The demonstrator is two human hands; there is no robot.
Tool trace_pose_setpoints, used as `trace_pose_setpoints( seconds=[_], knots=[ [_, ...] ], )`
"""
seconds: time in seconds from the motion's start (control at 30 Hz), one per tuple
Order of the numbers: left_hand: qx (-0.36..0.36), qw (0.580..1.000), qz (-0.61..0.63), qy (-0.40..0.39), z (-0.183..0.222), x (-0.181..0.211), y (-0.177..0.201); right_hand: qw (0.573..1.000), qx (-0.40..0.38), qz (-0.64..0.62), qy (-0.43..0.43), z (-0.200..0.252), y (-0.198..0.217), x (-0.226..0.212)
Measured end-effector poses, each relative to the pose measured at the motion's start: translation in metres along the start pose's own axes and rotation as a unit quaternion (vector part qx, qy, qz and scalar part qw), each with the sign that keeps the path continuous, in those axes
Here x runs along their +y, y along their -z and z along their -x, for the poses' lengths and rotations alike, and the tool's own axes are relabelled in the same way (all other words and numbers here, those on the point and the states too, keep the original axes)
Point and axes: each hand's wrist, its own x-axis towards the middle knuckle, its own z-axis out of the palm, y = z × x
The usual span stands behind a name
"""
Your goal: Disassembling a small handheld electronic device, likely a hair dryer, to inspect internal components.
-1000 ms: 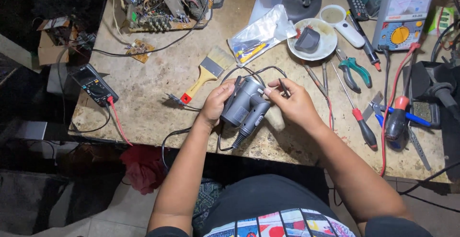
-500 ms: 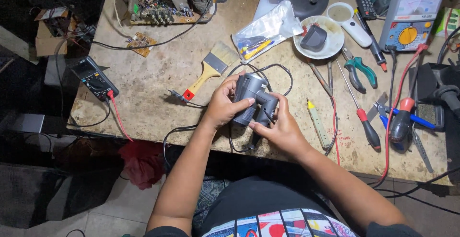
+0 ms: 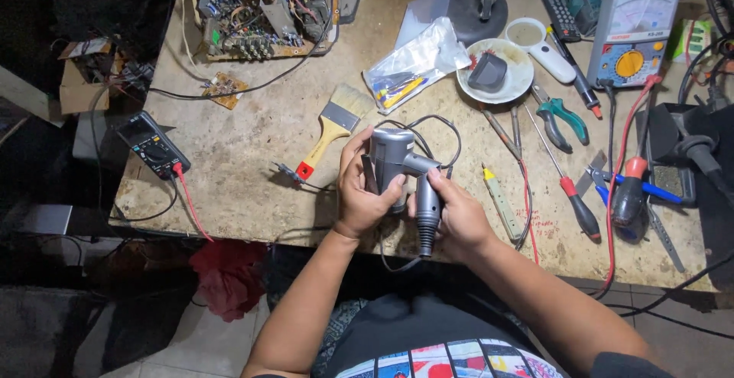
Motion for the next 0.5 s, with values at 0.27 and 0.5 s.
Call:
trace_pose_setpoints(
  seconds=[0.27,0.5],
  knots=[
    [0.012,0.997,0.074,0.030,0.004,-0.018,0.008,0.999,-0.018,-0.011,-0.044,0.018,-0.030,-0.050],
    [-0.060,0.982,0.133,0.121,-0.021,-0.021,0.018,0.991,-0.001,-0.067,-0.118,0.005,-0.009,-0.032]
  ],
)
